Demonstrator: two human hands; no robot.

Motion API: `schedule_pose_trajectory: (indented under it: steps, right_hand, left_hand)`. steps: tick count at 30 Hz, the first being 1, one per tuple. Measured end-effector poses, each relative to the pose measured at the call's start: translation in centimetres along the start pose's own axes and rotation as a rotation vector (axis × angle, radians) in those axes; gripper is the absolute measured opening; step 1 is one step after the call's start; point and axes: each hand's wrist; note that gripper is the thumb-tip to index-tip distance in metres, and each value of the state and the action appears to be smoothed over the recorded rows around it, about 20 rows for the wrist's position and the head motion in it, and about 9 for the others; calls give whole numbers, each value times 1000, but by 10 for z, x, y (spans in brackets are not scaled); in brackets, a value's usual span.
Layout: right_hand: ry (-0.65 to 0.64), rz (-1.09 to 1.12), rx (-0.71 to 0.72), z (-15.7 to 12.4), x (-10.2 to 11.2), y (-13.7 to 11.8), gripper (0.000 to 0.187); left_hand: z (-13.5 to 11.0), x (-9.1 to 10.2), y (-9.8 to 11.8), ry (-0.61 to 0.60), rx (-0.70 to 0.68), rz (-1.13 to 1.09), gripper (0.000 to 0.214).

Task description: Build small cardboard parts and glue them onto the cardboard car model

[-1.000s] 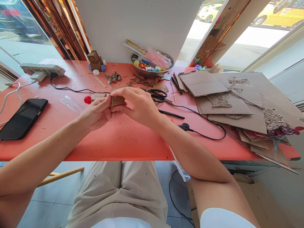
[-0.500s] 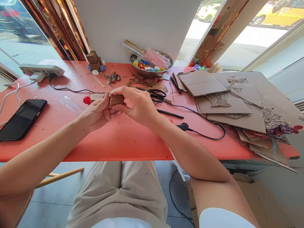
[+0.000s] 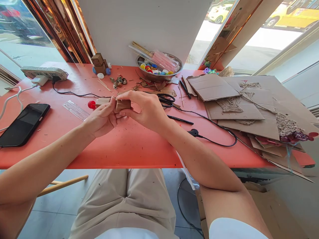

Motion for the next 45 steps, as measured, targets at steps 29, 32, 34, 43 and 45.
schedule_pose_trajectory:
  steps: [29,32,34,43,45]
  right_hand:
    - [-54,-60,-16,0,5,1,23]
    - [-35,-63,-11,-1,4,1,23]
    - [-23,-63,-19,-1,3,1,22]
    - [-39,-50,9,0,6,-1,17]
    - [-38,-52,27,0,5,0,17]
  left_hand:
    - [-6,-6,7,-22,-52,48,22]
    - [-6,-7,7,-38,-61,75,21]
    - [-6,-8,7,-34,-58,81,23]
    - [-6,-12,7,31,-19,65,22]
    - [-6,-11,7,6,-31,68,21]
Point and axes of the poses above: each hand's wrist, its own z-axis towards the middle knuckle, its own x-axis out of the back of the hand, y = z × x, and after that the axes turned 14 degrees about -x, right-handed
